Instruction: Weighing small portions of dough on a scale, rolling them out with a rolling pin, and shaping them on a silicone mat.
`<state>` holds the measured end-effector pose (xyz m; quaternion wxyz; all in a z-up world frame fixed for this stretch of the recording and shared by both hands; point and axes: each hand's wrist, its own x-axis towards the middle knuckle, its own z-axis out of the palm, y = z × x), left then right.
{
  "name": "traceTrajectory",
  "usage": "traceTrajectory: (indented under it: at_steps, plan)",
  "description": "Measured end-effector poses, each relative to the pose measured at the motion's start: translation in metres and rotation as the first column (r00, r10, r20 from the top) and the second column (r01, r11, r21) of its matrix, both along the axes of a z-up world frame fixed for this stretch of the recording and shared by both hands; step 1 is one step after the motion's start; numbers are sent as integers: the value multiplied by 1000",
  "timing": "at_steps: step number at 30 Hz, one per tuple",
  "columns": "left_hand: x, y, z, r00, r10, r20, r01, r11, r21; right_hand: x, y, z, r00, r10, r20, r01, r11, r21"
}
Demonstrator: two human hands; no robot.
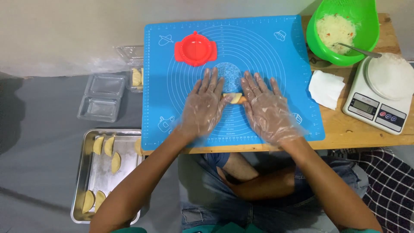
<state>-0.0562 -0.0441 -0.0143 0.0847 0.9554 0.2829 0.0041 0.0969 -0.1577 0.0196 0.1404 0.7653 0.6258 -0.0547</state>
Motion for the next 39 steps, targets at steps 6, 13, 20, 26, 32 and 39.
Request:
traceTrajectory:
  at_steps: [6, 13, 20, 26, 32, 39]
  plan:
    - [25, 31, -1, 999, 5, -51, -2, 998, 55, 24, 27, -10, 997, 8, -74, -3, 997, 75]
    - [59, 82, -60, 858, -176, 482, -29, 921, 388, 64, 65, -46, 976, 119, -180, -42, 923, 383]
    - [88, 118, -63, 944, -80, 320, -41, 934, 356, 89, 95, -49, 980, 129, -151, -69, 932, 355]
    - [82, 114, -74, 911, -148, 384, -54, 882, 468, 85, 89, -56, 980, 121, -158, -49, 916, 397]
    - [49, 64, -37, 938, -141, 316, 45, 955, 292, 58, 54, -44, 979, 137, -154, -70, 923, 378]
    - [22, 32, -18, 997, -77, -16, 78, 991, 104, 18, 26, -8, 999, 16, 31, -18, 998, 58]
